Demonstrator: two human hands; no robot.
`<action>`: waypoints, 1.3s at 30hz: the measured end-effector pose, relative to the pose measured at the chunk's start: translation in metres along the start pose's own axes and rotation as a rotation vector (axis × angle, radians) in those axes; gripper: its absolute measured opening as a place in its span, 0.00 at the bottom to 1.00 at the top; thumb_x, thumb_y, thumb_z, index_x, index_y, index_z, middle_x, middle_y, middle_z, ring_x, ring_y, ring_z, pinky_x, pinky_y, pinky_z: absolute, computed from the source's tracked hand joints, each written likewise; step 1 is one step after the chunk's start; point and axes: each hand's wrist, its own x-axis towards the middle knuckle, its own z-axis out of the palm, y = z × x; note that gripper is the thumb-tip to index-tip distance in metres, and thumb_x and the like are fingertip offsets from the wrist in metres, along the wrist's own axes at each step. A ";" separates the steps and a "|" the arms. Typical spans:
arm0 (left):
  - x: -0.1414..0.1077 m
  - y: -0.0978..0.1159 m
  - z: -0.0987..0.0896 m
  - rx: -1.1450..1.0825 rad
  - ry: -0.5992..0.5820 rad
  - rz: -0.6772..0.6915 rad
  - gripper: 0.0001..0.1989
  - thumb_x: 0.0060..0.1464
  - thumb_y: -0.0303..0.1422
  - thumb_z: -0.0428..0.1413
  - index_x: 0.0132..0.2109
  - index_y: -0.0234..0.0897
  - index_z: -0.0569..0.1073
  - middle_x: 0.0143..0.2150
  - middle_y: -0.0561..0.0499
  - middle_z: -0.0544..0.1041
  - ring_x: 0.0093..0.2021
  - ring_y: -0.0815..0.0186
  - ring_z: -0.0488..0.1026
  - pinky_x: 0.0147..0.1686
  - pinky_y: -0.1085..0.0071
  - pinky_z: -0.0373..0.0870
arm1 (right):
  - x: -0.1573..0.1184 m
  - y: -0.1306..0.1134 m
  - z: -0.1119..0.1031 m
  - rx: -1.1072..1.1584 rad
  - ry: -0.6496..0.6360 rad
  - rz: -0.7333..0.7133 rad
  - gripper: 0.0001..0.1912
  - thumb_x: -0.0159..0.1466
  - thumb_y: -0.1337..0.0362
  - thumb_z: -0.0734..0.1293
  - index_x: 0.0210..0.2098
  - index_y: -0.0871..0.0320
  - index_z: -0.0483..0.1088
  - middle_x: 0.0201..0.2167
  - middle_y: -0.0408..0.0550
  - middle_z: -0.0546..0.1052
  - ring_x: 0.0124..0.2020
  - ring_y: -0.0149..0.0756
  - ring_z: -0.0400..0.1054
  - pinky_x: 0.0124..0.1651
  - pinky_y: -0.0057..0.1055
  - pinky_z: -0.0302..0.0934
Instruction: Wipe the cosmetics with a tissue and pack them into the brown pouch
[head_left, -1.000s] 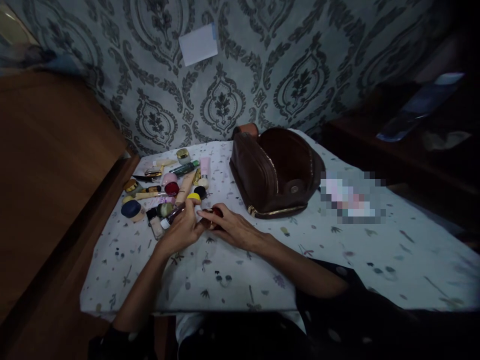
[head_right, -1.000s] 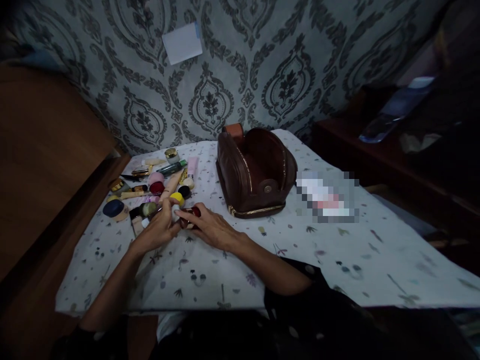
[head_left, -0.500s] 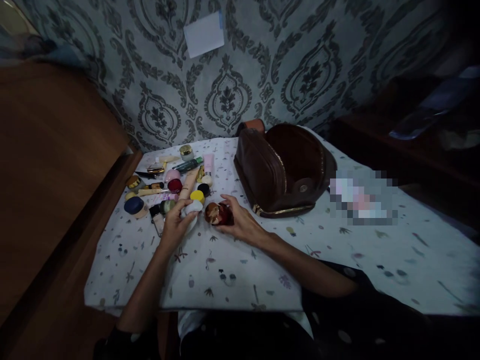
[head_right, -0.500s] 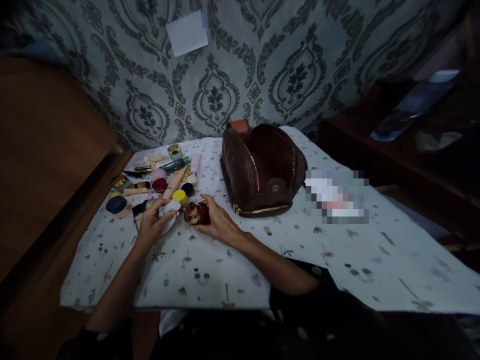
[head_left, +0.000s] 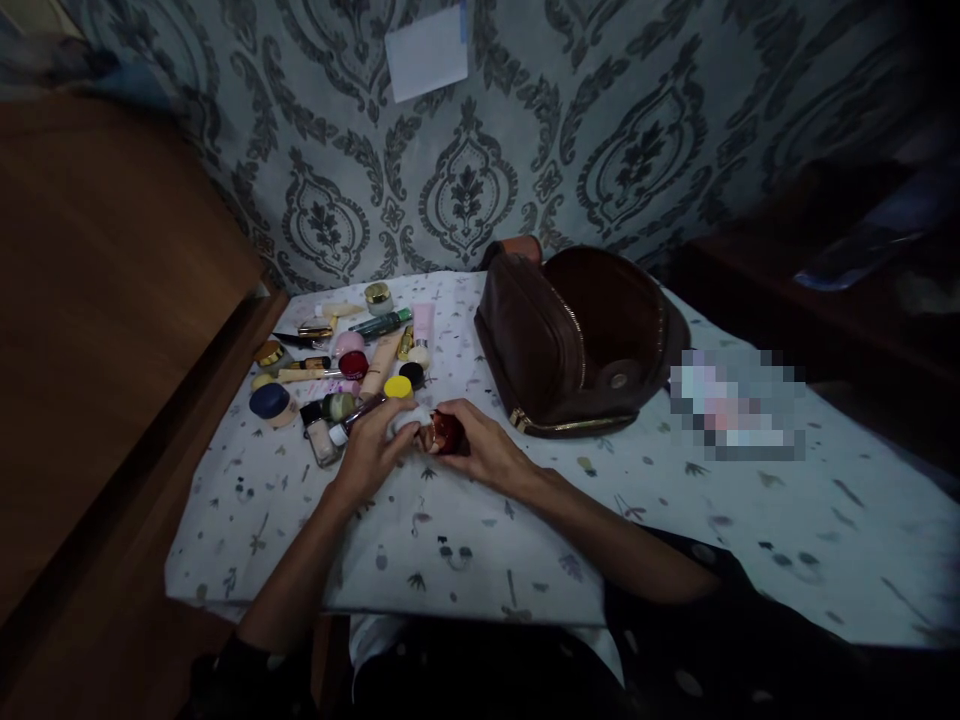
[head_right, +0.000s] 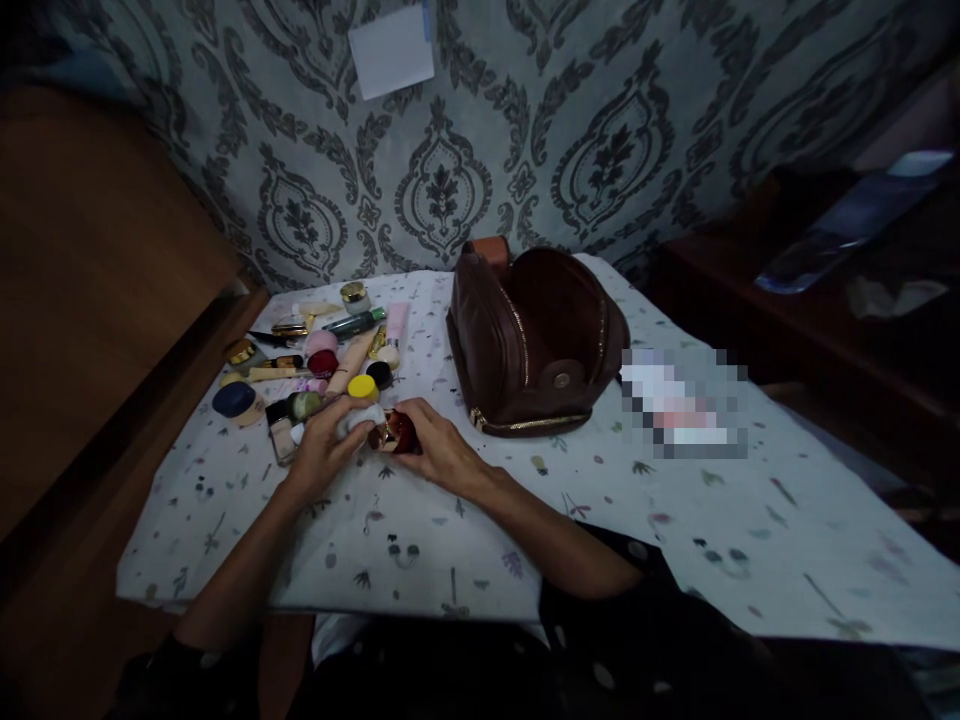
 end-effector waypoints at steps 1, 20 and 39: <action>0.001 -0.001 -0.001 -0.002 0.005 -0.021 0.09 0.61 0.34 0.53 0.47 0.37 0.73 0.44 0.48 0.79 0.46 0.61 0.76 0.48 0.67 0.71 | 0.000 0.000 0.000 -0.006 -0.003 -0.005 0.29 0.57 0.64 0.73 0.55 0.56 0.60 0.50 0.52 0.71 0.50 0.43 0.70 0.51 0.37 0.66; -0.006 0.004 -0.023 -0.015 -0.254 -0.084 0.06 0.55 0.32 0.57 0.39 0.36 0.76 0.36 0.51 0.80 0.37 0.63 0.76 0.39 0.71 0.68 | 0.000 0.002 0.001 -0.003 0.030 0.054 0.29 0.56 0.61 0.74 0.54 0.54 0.61 0.48 0.50 0.72 0.49 0.44 0.70 0.51 0.40 0.66; 0.023 0.003 -0.012 -0.003 -0.045 -0.011 0.10 0.58 0.36 0.58 0.44 0.37 0.79 0.43 0.46 0.82 0.46 0.58 0.77 0.48 0.65 0.71 | -0.001 -0.001 0.004 -0.057 -0.032 -0.017 0.29 0.59 0.65 0.71 0.57 0.52 0.59 0.53 0.53 0.68 0.51 0.44 0.70 0.53 0.42 0.68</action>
